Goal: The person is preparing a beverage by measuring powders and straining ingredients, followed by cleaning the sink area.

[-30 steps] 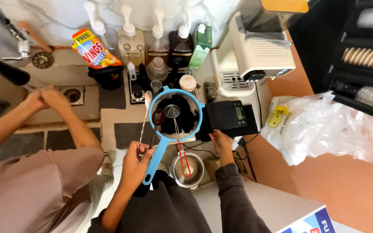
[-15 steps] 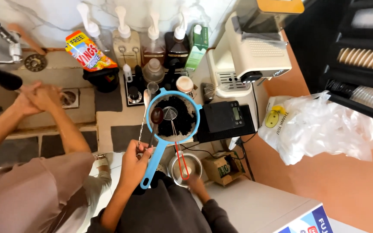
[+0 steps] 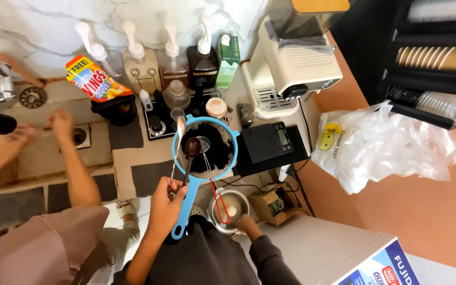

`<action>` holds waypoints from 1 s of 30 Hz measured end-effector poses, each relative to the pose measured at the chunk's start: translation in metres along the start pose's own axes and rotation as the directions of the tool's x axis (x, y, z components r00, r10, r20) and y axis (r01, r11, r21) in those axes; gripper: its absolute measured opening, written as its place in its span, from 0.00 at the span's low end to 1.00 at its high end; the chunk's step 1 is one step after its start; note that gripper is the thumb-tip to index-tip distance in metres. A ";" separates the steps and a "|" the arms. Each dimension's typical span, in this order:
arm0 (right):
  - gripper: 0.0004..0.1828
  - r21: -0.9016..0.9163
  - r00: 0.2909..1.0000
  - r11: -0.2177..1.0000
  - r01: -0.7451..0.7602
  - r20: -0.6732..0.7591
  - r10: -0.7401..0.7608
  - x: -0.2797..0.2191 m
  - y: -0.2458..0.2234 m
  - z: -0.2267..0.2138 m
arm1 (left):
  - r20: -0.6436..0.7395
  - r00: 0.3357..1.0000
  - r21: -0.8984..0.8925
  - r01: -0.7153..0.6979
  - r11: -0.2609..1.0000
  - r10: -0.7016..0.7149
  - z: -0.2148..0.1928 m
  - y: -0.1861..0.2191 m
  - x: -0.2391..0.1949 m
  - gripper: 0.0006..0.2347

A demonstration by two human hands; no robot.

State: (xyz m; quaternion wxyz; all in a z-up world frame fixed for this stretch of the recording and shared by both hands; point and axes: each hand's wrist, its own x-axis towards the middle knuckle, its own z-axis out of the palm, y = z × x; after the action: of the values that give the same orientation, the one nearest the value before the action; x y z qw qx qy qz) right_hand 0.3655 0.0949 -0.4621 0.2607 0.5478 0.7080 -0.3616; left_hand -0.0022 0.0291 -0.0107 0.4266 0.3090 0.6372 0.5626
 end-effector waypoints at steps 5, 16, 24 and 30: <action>0.14 0.010 0.979 0.979 0.205 -0.021 -0.204 -0.038 -0.039 -0.011 | -0.025 1.000 0.015 0.017 1.000 -0.017 -0.007 -0.003 0.000 0.07; 0.15 0.678 0.991 0.732 -0.070 0.133 -0.029 -0.058 -0.050 -0.009 | -0.075 0.996 -0.024 -0.040 0.999 0.038 -0.016 -0.022 0.008 0.08; 0.15 0.662 0.994 0.744 -0.090 0.108 0.024 -0.068 -0.061 -0.024 | -0.070 0.996 0.032 -0.058 0.998 0.060 -0.013 -0.025 0.008 0.10; 0.14 0.716 0.983 0.680 -0.156 0.181 0.035 -0.066 -0.061 -0.018 | -0.043 0.995 0.010 -0.086 0.996 0.086 -0.012 -0.008 0.007 0.09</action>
State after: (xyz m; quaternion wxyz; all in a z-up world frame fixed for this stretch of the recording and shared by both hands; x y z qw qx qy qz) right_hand 0.3248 0.0622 -0.3863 0.0938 0.6132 0.4546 -0.6391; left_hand -0.0148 0.0284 -0.0194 0.3869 0.3255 0.6346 0.5845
